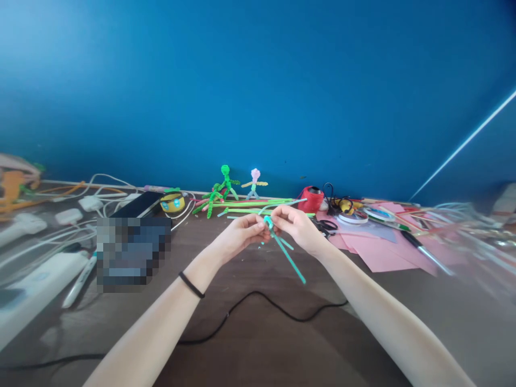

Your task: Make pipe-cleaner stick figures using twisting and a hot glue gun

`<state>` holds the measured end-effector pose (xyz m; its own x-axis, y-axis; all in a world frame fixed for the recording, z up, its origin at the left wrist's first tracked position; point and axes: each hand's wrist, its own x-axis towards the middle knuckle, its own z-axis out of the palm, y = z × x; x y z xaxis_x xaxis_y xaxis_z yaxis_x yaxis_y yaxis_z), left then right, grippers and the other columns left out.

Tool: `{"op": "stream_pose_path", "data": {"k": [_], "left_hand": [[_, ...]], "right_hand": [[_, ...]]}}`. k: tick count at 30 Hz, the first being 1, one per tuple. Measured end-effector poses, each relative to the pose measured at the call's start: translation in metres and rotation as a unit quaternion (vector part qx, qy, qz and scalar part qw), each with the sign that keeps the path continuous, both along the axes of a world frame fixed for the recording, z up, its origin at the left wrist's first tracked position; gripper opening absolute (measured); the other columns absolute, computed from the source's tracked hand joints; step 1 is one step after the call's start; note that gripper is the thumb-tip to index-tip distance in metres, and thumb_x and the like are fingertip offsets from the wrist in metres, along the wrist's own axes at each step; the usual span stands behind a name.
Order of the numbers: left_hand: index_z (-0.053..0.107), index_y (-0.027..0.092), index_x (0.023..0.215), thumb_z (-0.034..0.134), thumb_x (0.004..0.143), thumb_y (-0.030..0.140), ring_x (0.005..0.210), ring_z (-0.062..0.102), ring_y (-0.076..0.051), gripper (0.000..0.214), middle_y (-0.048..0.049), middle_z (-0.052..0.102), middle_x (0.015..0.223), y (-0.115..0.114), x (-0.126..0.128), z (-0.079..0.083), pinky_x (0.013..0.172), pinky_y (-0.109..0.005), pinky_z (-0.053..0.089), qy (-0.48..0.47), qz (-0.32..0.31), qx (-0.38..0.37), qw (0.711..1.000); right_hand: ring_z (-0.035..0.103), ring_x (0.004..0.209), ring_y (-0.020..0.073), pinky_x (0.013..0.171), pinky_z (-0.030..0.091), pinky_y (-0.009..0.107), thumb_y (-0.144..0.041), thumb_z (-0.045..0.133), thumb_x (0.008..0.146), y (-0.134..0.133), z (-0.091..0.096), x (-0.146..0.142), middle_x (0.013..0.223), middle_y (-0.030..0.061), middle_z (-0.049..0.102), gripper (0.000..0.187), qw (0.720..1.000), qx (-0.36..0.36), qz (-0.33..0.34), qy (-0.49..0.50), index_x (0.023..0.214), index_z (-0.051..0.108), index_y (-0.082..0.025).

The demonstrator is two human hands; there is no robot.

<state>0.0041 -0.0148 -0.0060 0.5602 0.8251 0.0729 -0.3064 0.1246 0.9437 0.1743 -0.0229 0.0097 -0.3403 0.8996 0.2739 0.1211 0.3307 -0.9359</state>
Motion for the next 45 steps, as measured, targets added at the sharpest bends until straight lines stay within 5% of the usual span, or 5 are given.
{"op": "stream_pose_path", "data": {"k": [14,31,45], "left_hand": [[0.052,0.014,0.068,0.068,0.068,0.027,0.064,0.06,-0.011,0.021,-0.0015,0.061,0.07,0.001,-0.003,0.001,0.067,-0.026,0.047,-0.014,-0.005,-0.044,0.999],[0.059,0.012,0.073,0.063,0.072,0.026,0.063,0.058,-0.011,0.015,-0.003,0.06,0.069,0.004,-0.005,0.002,0.066,-0.028,0.046,-0.016,-0.007,-0.062,0.998],[0.056,0.015,0.066,0.067,0.066,0.032,0.07,0.055,-0.012,0.02,0.0009,0.058,0.07,-0.002,0.001,0.007,0.071,-0.027,0.043,0.075,0.131,0.068,0.986]], "right_hand": [[0.049,0.079,0.0152,0.071,0.038,0.028,-0.033,0.051,0.083,0.001,0.003,0.005,0.083,0.0028,0.051,0.016,0.98,0.142,-0.005,-0.138,0.078,0.054,-0.018],[0.053,0.077,0.0157,0.073,0.04,0.029,-0.032,0.049,0.084,-0.001,0.004,0.004,0.079,0.0019,0.057,0.016,0.988,0.094,0.017,-0.122,0.082,0.054,-0.017],[0.054,0.077,0.0162,0.074,0.042,0.03,-0.032,0.049,0.083,0.002,-0.002,0.003,0.078,0.0014,0.056,0.015,0.991,0.087,0.006,-0.101,0.084,0.052,-0.018]]}}
